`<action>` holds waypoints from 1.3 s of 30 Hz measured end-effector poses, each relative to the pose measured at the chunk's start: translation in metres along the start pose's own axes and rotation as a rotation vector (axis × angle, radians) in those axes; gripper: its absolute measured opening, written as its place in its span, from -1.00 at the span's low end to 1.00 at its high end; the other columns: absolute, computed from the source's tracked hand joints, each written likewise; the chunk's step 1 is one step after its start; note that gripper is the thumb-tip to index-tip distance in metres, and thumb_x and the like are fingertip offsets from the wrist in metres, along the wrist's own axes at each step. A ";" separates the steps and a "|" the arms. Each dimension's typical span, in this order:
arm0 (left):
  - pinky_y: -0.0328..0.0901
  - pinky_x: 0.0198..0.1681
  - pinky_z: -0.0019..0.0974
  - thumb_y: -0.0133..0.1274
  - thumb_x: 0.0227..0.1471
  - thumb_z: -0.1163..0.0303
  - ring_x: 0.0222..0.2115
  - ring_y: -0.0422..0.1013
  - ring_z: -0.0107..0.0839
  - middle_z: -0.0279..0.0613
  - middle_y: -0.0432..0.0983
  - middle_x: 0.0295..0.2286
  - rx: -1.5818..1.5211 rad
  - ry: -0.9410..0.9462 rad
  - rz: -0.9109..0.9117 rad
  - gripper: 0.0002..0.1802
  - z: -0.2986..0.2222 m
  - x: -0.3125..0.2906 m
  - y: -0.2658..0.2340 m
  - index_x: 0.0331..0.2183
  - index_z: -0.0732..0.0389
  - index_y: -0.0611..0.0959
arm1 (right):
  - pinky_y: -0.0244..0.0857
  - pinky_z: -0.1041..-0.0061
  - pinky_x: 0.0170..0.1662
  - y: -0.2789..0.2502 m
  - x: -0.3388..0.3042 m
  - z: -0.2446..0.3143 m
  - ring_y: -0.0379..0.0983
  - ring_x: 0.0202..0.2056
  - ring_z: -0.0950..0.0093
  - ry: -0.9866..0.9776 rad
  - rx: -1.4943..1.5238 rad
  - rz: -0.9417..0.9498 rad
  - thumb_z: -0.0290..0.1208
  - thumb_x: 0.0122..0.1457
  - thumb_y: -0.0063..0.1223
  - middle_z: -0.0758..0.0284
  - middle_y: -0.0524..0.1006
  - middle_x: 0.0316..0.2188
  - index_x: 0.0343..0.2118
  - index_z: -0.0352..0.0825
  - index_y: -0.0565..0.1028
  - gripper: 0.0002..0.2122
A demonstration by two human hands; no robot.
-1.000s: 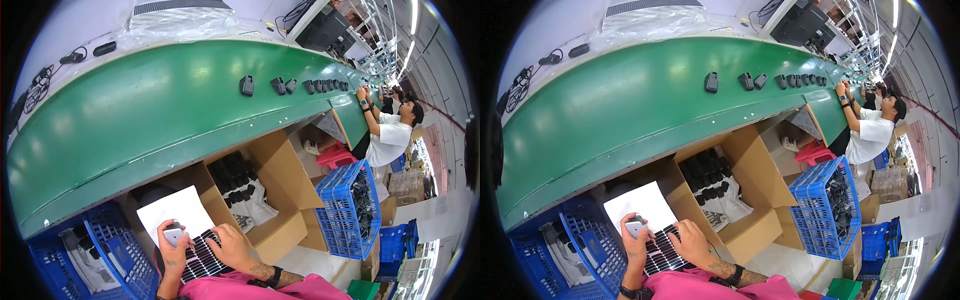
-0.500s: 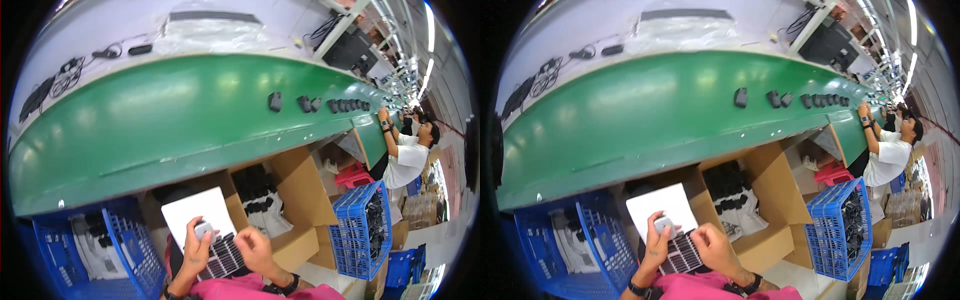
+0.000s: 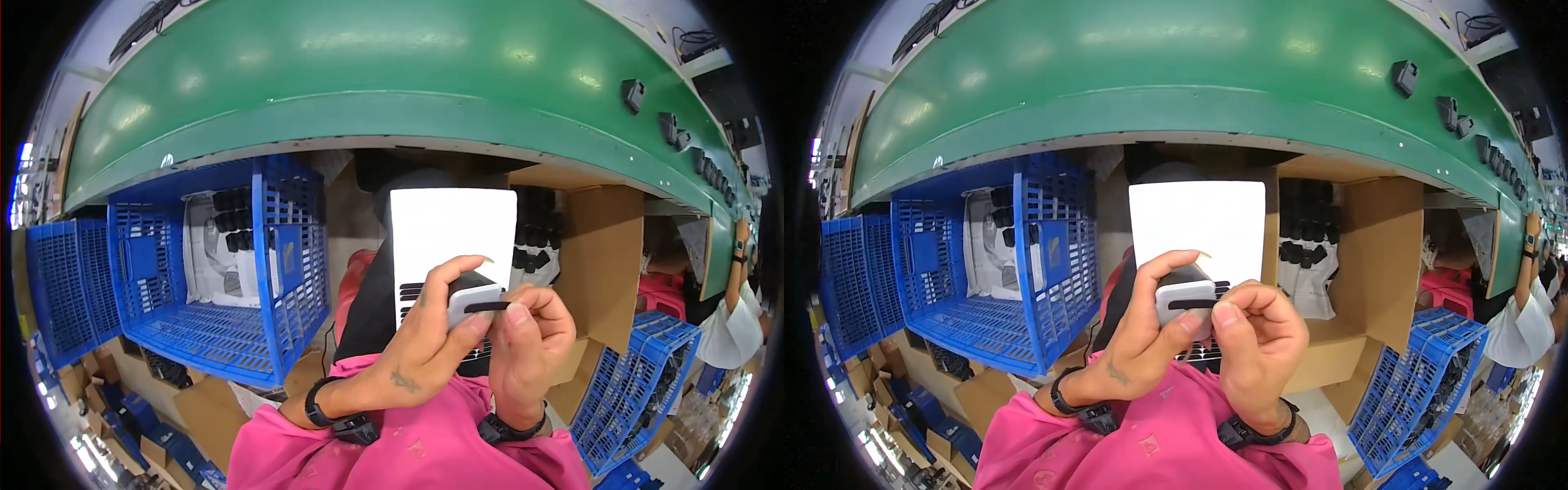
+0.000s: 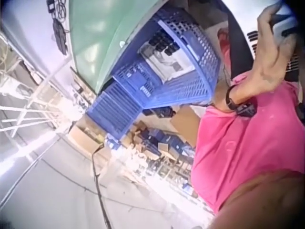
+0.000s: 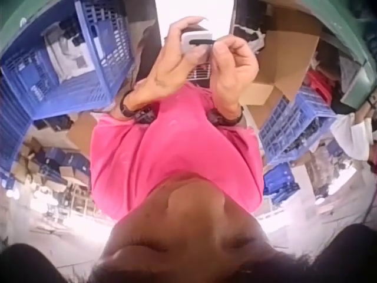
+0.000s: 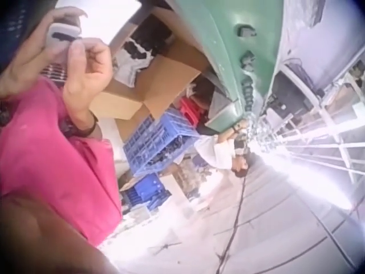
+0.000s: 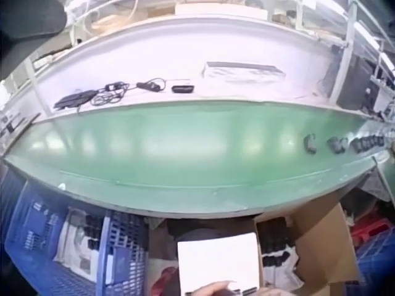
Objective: The person picks up a mouse from a blue crate, peels a sticker from a sheet, and applies it to the bottom of the mouse. They then place the mouse onto a green conveyor belt and repeat the process.
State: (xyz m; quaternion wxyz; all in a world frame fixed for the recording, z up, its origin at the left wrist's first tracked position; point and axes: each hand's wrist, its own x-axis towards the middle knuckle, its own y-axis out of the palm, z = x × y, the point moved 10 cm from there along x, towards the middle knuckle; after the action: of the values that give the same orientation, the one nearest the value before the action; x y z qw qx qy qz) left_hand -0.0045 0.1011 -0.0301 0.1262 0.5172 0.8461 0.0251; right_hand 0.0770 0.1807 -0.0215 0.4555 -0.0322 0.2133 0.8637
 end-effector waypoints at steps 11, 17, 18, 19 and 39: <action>0.21 -0.42 -0.52 -0.12 0.19 0.39 -0.47 0.24 -0.62 -0.19 0.34 -0.25 -0.108 -0.076 -0.007 -0.51 0.010 -0.008 0.001 0.08 0.22 0.11 | 0.27 0.71 -0.44 0.003 -0.006 -0.002 0.36 -0.52 0.68 -0.008 0.111 -0.068 -0.61 0.11 0.00 0.34 0.48 -0.52 -0.38 -0.49 0.42 -0.95; 0.19 -0.44 -0.54 -0.13 0.19 0.41 -0.50 0.22 -0.65 -0.21 0.34 -0.25 -0.106 -0.031 -0.009 -0.51 0.008 -0.007 0.001 0.08 0.23 0.11 | 0.30 0.72 -0.42 0.000 -0.006 -0.003 0.38 -0.51 0.69 -0.025 0.088 -0.060 -0.61 0.12 0.01 0.31 0.51 -0.50 -0.37 -0.49 0.43 -0.94; 0.19 -0.44 -0.55 -0.13 0.19 0.41 -0.50 0.22 -0.65 -0.21 0.34 -0.25 -0.100 -0.030 -0.013 -0.52 0.007 -0.007 0.001 0.08 0.23 0.11 | 0.30 0.72 -0.42 0.000 -0.006 -0.003 0.38 -0.51 0.69 -0.023 0.088 -0.059 -0.61 0.12 0.01 0.31 0.51 -0.50 -0.37 -0.49 0.43 -0.94; 0.19 -0.45 -0.55 -0.13 0.19 0.41 -0.50 0.22 -0.66 -0.21 0.34 -0.25 -0.094 -0.029 -0.017 -0.52 0.006 -0.007 0.001 0.08 0.24 0.11 | 0.30 0.72 -0.42 0.000 -0.006 -0.004 0.38 -0.51 0.69 -0.026 0.091 -0.052 -0.61 0.12 0.02 0.31 0.51 -0.50 -0.37 -0.49 0.43 -0.94; 0.23 -0.07 -0.26 -0.13 0.19 0.34 -0.16 0.33 -0.24 0.02 0.30 -0.14 -0.069 -0.031 -0.063 -0.53 0.009 -0.009 -0.004 0.06 0.31 0.17 | 0.35 0.71 -0.43 0.004 -0.005 -0.007 0.42 -0.51 0.68 -0.013 0.031 -0.076 -0.63 0.14 0.02 0.32 0.50 -0.51 -0.37 -0.50 0.43 -0.95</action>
State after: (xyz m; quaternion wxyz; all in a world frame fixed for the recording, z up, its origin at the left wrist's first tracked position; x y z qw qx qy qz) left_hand -0.0022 0.0909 -0.0376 0.1576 0.4861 0.8585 0.0422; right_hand 0.0759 0.1722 -0.0256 0.4897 -0.0276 0.2224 0.8426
